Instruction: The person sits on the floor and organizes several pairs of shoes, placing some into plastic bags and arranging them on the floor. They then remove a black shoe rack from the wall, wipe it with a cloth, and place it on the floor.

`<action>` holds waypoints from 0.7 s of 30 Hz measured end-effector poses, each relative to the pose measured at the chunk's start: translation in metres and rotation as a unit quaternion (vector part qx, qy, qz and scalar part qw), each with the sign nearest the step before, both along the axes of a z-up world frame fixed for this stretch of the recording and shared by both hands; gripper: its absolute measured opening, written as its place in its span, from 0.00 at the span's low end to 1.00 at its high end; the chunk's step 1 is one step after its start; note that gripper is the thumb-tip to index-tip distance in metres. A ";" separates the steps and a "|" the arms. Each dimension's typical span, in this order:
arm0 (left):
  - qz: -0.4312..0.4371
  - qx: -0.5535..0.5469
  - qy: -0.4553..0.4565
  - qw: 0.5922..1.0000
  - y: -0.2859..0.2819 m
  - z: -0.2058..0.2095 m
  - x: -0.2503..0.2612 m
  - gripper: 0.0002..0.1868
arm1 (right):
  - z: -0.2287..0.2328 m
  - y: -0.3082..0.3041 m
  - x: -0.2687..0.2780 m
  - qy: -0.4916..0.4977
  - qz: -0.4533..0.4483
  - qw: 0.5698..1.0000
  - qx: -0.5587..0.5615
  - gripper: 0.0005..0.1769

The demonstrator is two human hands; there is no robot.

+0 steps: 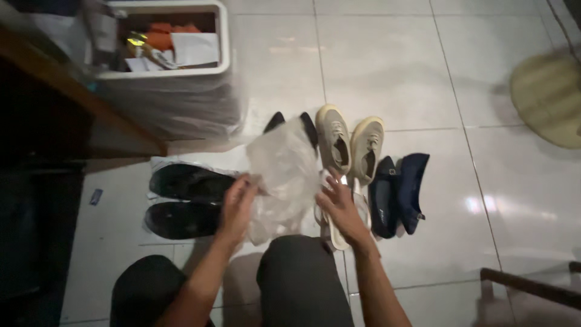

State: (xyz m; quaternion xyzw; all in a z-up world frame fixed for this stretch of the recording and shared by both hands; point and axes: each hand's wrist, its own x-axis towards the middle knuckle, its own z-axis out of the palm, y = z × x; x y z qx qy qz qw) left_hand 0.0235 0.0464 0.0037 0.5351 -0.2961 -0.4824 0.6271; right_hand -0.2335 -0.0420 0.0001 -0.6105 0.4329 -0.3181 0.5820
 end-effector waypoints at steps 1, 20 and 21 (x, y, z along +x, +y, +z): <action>-0.018 -0.022 0.000 1.000 0.000 0.004 -0.001 0.12 | 0.018 -0.002 0.023 -0.009 0.066 0.996 -0.058 0.48; 0.441 0.160 -0.073 0.880 0.239 0.049 0.108 0.27 | 0.151 0.160 0.306 0.118 0.620 0.762 -0.143 0.30; 0.445 0.210 -0.093 0.866 0.260 0.046 0.110 0.27 | 0.153 0.169 0.314 0.095 0.621 0.765 -0.142 0.29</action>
